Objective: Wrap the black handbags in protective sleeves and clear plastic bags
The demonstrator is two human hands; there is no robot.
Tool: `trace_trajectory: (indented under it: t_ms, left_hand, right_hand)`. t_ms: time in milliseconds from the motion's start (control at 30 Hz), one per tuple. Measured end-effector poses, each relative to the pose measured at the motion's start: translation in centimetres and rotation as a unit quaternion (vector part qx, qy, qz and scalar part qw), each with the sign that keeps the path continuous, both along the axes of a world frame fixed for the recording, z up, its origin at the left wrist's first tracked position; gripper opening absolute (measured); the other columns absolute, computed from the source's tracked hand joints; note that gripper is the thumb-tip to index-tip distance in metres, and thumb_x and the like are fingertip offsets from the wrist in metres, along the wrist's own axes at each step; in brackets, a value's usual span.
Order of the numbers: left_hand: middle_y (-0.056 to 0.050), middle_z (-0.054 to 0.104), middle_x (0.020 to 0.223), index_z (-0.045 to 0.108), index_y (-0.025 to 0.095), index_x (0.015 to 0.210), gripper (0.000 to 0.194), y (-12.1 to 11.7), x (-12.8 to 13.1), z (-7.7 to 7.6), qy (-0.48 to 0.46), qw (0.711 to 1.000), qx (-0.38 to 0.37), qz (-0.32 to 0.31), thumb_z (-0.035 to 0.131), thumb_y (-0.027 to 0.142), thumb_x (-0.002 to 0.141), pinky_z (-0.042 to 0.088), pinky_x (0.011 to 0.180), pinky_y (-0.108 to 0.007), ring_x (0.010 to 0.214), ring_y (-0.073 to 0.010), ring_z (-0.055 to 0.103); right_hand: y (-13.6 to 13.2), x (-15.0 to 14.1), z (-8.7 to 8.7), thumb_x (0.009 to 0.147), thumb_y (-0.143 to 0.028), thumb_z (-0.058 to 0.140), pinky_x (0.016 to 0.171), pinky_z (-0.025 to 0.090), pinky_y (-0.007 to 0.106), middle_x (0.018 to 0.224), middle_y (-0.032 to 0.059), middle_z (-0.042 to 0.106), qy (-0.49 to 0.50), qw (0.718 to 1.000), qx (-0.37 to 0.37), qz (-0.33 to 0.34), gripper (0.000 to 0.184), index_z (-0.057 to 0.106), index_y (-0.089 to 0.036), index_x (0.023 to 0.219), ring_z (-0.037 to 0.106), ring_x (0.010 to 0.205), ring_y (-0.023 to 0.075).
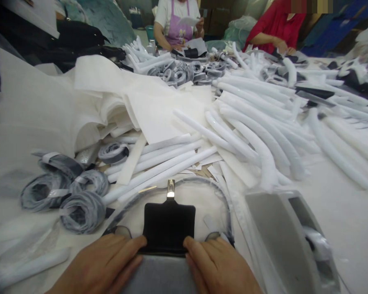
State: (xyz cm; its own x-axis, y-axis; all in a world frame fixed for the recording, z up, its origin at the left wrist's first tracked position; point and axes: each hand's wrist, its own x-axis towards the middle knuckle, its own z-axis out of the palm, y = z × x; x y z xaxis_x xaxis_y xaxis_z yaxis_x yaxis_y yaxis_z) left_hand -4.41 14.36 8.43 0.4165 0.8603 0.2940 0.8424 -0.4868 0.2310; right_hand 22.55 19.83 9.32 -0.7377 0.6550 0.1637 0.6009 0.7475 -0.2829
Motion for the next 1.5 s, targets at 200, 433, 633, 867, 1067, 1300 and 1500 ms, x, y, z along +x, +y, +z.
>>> trace_trajectory:
  t_ms: [200, 433, 633, 867, 1067, 1300, 1500]
  left_hand:
    - [0.001, 0.068, 0.070, 0.054, 0.014, 0.115, 0.036, -0.1, 0.9, -2.0, 0.081, 0.996, -0.033, 0.007, 0.020, 0.023, 0.108, 0.047, 0.050, -0.033, 0.053, -0.0175, 0.065]
    - [-0.002, 0.067, 0.083, 0.060, 0.017, 0.103, 0.017, -0.1, 0.9, -1.7, 0.184, 0.979, -0.089, -0.004, 0.049, 0.011, 0.092, 0.049, 0.054, -0.034, 0.061, -0.0207, 0.063]
    - [-0.005, 0.070, 0.115, 0.065, 0.019, 0.103, 0.029, 0.1, 2.2, -1.9, 0.107, 0.993, 0.043, -0.036, 0.035, 0.017, 0.102, 0.036, 0.106, -0.049, 0.112, -0.0236, 0.059]
    - [-0.002, 0.076, 0.101, 0.067, 0.018, 0.101, 0.038, -1.6, 3.1, -3.2, 0.063, 0.991, 0.109, -0.036, 0.030, 0.013, 0.105, 0.049, 0.089, -0.029, 0.093, -0.0174, 0.069]
    - [-0.004, 0.072, 0.122, 0.064, 0.022, 0.127, 0.032, -2.3, 1.7, -3.6, 0.100, 0.987, 0.093, -0.084, 0.040, 0.025, 0.105, 0.017, 0.124, -0.044, 0.117, -0.0193, 0.065]
    - [-0.006, 0.070, 0.125, 0.068, 0.015, 0.118, 0.037, -2.5, 1.4, -4.3, 0.071, 0.992, 0.079, -0.075, 0.048, 0.041, 0.102, 0.010, 0.125, -0.040, 0.122, -0.0188, 0.060]
    - [-0.012, 0.063, 0.133, 0.065, 0.018, 0.126, 0.046, -3.4, 2.0, -3.5, -0.015, 1.000, 0.019, -0.013, 0.056, 0.050, 0.096, 0.050, 0.105, -0.035, 0.130, -0.0270, 0.052]
  right_hand:
    - [0.8, -1.2, -2.4, 0.089, -0.010, 0.048, 0.049, 0.053, 0.033, 0.103, 0.0033, 0.071, -0.122, 0.989, -0.085, -0.014, 0.042, 0.049, -0.022, 0.130, 0.072, 0.060, 0.0205]
    - [0.4, -1.2, -3.0, 0.080, -0.002, 0.059, 0.063, 0.051, 0.034, 0.105, 0.0036, 0.066, -0.095, 0.992, -0.084, -0.023, 0.043, 0.057, -0.024, 0.117, 0.068, 0.079, 0.0231]
    - [0.2, -1.5, -2.9, 0.089, -0.005, 0.052, 0.074, 0.043, 0.037, 0.094, 0.0021, 0.070, 0.005, 0.999, 0.027, -0.022, 0.028, 0.063, -0.023, 0.107, 0.063, 0.082, 0.0238]
    - [-0.3, -1.1, -3.2, 0.100, -0.011, 0.035, 0.069, 0.052, 0.027, 0.092, 0.0043, 0.072, 0.053, 0.999, 0.010, -0.007, 0.030, 0.063, -0.021, 0.106, 0.067, 0.077, 0.0180]
    - [0.0, -1.2, -3.3, 0.098, -0.022, 0.047, 0.074, 0.062, 0.030, 0.135, 0.0190, 0.057, 0.076, 0.987, -0.063, -0.130, 0.044, 0.042, -0.015, 0.140, 0.071, 0.098, 0.0222]
    - [0.6, -1.4, -2.9, 0.092, -0.018, 0.056, 0.062, 0.059, 0.029, 0.116, 0.0083, 0.065, 0.092, 0.968, -0.189, -0.138, 0.055, 0.040, -0.027, 0.144, 0.066, 0.066, 0.0137]
    - [0.1, -0.3, -1.0, 0.086, -0.006, 0.049, 0.082, 0.056, 0.025, 0.107, 0.0068, 0.068, 0.185, 0.974, -0.133, -0.007, 0.035, 0.064, -0.024, 0.112, 0.067, 0.097, 0.0162]
